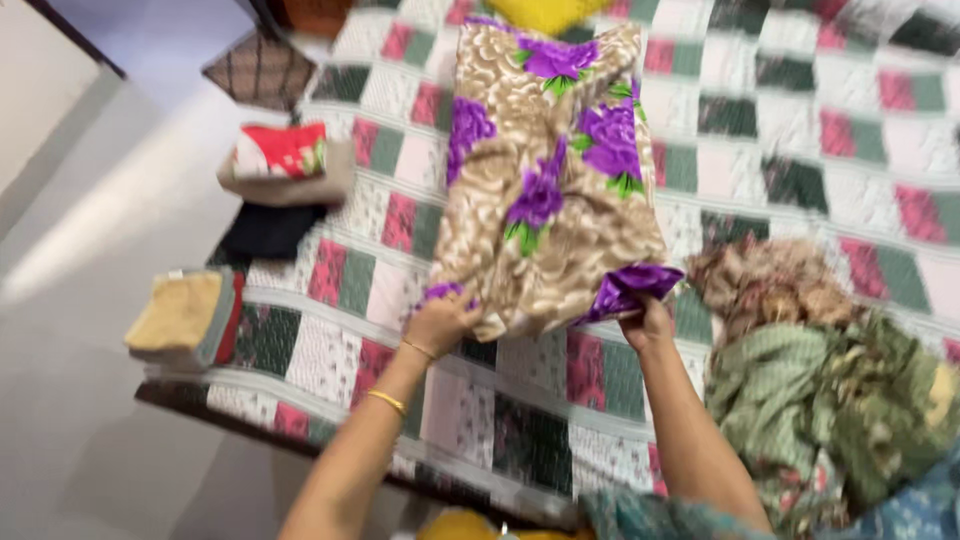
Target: The person folds a floral-patterned cloth on a bed, smoothing and aligning edges by hand. The person then picks up a second patterned cloth and begins to unfold it.
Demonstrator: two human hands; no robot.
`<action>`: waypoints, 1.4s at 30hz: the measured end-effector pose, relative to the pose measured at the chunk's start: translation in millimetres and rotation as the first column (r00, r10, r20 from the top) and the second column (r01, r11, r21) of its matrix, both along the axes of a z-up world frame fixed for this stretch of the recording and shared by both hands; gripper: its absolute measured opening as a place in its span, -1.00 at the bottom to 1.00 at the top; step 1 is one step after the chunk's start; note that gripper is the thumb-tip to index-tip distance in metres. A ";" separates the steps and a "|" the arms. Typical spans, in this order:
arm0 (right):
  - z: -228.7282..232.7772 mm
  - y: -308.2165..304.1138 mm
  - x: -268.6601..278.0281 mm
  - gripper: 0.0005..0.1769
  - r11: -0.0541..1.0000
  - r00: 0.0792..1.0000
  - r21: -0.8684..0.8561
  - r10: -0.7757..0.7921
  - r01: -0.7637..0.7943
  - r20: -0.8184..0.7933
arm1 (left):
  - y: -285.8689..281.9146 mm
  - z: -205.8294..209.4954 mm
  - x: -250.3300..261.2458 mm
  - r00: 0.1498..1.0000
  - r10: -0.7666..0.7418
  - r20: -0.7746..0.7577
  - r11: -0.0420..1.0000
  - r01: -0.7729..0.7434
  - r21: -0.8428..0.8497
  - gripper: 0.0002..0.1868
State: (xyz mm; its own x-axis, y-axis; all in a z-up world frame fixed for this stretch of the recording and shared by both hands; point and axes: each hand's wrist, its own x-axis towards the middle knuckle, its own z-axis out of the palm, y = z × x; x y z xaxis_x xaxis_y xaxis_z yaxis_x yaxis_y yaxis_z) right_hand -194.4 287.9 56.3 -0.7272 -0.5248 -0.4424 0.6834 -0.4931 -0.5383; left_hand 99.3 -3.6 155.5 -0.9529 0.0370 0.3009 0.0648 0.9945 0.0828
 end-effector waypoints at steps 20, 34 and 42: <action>-66.8 59.0 99.6 -0.51 0.370 0.086 0.739 0.863 0.563 -0.498 | 178.5 -175.1 -19.9 0.890 0.423 0.171 0.785 -0.454 0.420 -0.43; -31.3 177.0 124.6 -0.89 0.520 0.322 0.710 0.648 0.475 -0.690 | 125.7 -260.6 45.9 0.875 0.400 0.272 -0.090 -0.258 0.962 -0.74; -30.4 228.2 136.4 -0.87 0.108 0.429 0.924 0.862 0.367 -0.271 | 197.2 -195.1 75.2 0.689 0.110 0.716 0.842 -0.447 0.302 -0.20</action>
